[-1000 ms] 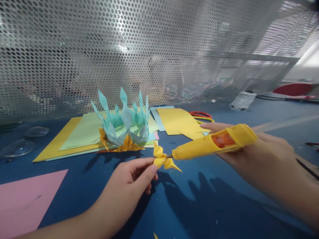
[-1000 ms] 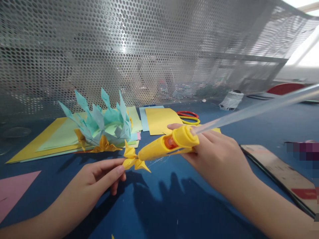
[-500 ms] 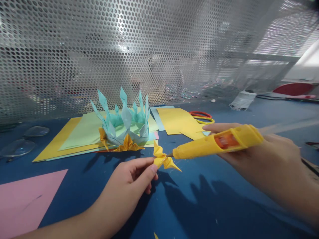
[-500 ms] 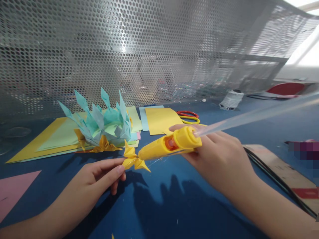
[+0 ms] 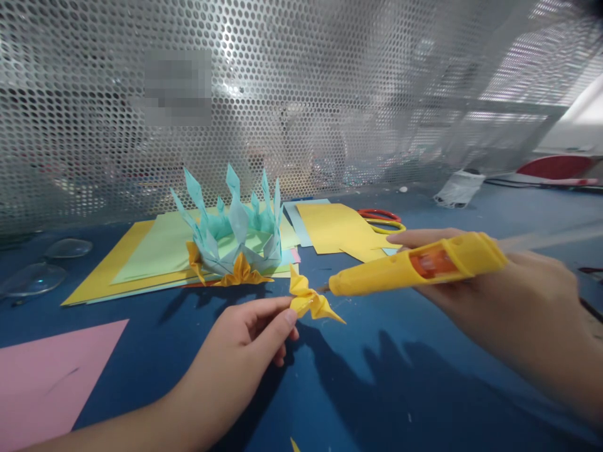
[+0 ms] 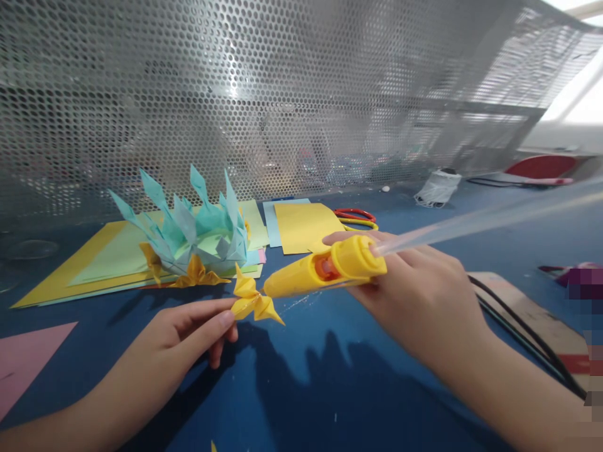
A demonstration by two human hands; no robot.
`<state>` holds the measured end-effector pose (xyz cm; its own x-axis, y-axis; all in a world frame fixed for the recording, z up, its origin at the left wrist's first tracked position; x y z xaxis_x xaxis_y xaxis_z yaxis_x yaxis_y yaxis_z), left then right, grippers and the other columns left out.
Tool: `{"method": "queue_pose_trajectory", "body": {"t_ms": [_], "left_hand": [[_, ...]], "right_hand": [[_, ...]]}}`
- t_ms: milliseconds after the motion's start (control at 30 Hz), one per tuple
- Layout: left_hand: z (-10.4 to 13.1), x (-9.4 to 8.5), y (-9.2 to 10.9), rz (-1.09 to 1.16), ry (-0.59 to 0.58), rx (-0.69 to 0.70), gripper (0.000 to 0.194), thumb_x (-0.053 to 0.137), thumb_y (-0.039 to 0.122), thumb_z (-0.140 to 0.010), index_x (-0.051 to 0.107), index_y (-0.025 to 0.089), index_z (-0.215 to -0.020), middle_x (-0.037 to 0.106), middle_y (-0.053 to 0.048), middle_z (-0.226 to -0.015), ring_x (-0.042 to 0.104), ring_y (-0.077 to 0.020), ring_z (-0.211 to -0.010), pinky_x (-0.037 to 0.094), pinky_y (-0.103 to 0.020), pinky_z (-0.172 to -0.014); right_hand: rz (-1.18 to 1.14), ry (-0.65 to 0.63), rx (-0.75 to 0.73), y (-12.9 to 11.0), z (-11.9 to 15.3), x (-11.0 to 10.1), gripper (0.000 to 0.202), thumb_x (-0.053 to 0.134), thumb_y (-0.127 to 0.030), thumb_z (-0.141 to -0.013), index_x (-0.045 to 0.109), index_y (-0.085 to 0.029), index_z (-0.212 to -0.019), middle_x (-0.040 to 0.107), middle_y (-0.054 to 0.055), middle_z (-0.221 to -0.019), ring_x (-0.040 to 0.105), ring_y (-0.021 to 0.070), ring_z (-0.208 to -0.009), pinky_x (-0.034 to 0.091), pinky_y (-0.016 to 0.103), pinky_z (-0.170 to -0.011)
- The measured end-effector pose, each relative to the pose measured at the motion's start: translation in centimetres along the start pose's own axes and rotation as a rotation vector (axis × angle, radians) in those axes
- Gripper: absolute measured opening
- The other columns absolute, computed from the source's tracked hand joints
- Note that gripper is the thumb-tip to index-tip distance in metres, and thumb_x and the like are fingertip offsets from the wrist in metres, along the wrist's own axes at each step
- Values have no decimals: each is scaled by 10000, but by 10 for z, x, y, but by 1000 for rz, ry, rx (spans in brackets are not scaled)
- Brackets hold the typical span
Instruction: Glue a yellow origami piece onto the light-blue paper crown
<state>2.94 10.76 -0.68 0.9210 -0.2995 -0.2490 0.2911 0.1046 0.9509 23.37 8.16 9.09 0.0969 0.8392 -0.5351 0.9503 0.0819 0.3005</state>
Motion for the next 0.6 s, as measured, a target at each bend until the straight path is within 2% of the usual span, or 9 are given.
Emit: {"method": "queue_pose_trajectory", "body": {"t_ms": [100,200,300,467,600], "left_hand": [[-1,0,0,8,-1,-6,325,560,410,-809,719,163,-947,593,32,-648,480,-95,-510,431,-229,-544],[-2,1,-1,15,-6,-5,297,563,407,-812,714,165,-892,591,36,-641,473,-90,-502,424,-227,-540],[-2,1,-2,26,-5,2,273,560,398,-817,707,169,-839,592,37,-636,470,-87,-501,420,-228,-541],[-2,0,-5,77,4,-1,286,570,393,-802,683,165,-933,620,26,-677,482,-94,-519,432,-232,-540],[-3,1,-7,121,11,-10,309,587,390,-785,654,148,-964,663,-12,-764,501,-102,-553,448,-232,-540]], "right_hand": [[-6,87,-116,-9,-1,-8,566,284,-501,-967,747,-223,-796,667,44,-509,504,171,-373,296,259,-358],[1,127,-167,-13,-1,-11,519,314,-442,-978,739,-198,-806,649,38,-484,461,170,-343,285,264,-351],[7,137,-180,-14,1,-10,512,314,-437,-984,726,-175,-828,640,39,-479,464,174,-343,293,278,-368],[-6,139,-147,-12,-1,-9,573,279,-499,-980,695,-140,-818,611,41,-440,525,189,-367,337,280,-387],[-54,85,-107,-10,-5,-4,597,275,-506,-974,663,-155,-686,605,47,-442,525,171,-355,306,267,-348]]}}
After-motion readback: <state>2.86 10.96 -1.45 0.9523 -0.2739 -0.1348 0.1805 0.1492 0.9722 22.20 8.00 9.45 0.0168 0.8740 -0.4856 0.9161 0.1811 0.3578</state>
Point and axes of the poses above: each hand's wrist, its own z-axis away from the middle knuckle, its own x-axis out of the palm, y = z × x, the point moved 8 cm from there along -z, towards the middle knuckle
